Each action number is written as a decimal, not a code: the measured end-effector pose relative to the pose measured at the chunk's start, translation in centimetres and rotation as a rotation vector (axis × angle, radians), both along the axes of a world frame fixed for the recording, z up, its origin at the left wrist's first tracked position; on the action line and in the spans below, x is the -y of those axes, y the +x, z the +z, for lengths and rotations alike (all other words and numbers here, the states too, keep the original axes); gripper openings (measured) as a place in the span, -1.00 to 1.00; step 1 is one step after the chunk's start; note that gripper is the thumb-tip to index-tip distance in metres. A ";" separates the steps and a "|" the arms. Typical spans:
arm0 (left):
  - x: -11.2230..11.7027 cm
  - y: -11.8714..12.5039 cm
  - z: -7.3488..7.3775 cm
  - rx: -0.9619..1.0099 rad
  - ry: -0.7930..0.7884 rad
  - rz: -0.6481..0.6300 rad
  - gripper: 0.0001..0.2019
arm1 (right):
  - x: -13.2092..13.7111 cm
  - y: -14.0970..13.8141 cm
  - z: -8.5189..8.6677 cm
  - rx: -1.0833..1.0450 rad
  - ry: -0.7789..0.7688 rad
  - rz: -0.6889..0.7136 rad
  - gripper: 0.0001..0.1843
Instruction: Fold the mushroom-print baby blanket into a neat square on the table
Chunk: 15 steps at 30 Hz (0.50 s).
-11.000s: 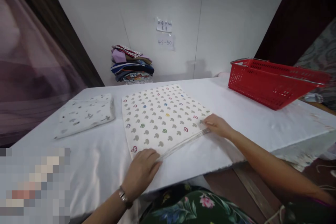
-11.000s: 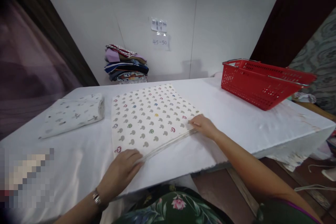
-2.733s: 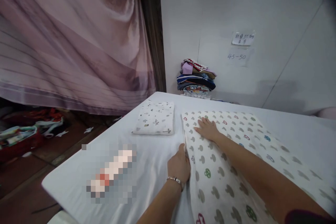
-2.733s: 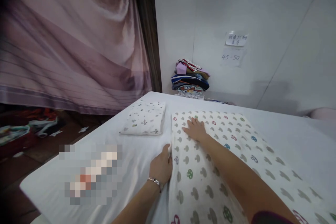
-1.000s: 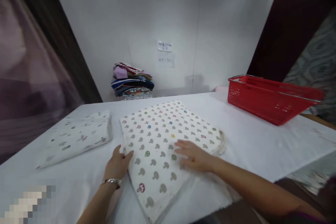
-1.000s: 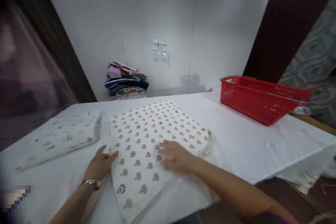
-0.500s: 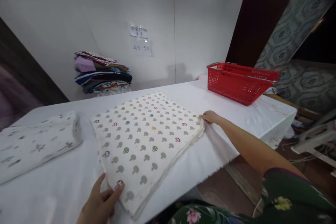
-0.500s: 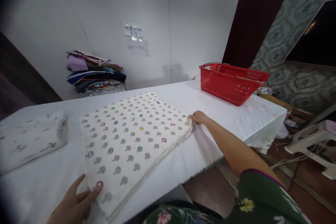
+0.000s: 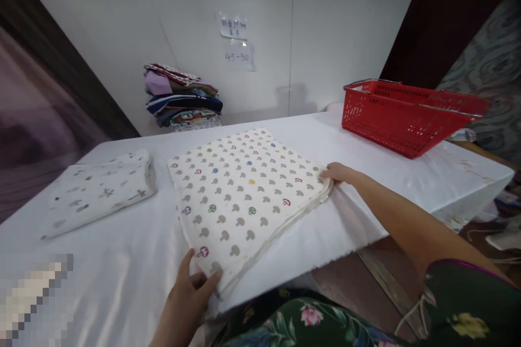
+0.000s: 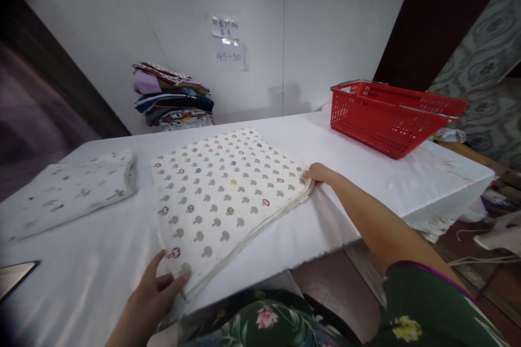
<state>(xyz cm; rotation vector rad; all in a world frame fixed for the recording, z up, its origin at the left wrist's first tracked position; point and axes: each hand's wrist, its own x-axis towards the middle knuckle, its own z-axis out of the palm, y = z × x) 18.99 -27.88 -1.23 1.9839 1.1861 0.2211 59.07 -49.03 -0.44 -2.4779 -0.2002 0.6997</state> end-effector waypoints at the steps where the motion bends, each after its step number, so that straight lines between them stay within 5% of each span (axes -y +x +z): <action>1: 0.2 -0.1 -0.1 0.009 0.025 -0.008 -0.13 | 0.0 0.1 -0.2 0.008 0.008 -0.005 -0.54; 8: 1.5 -1.1 -0.8 0.117 0.156 0.014 -0.24 | 1.6 0.8 -1.6 -0.167 0.306 -0.045 -0.47; 15: 1.0 -1.5 -3.1 0.469 -0.112 0.127 -0.27 | 2.7 0.0 -2.7 -0.330 0.573 -0.008 -0.22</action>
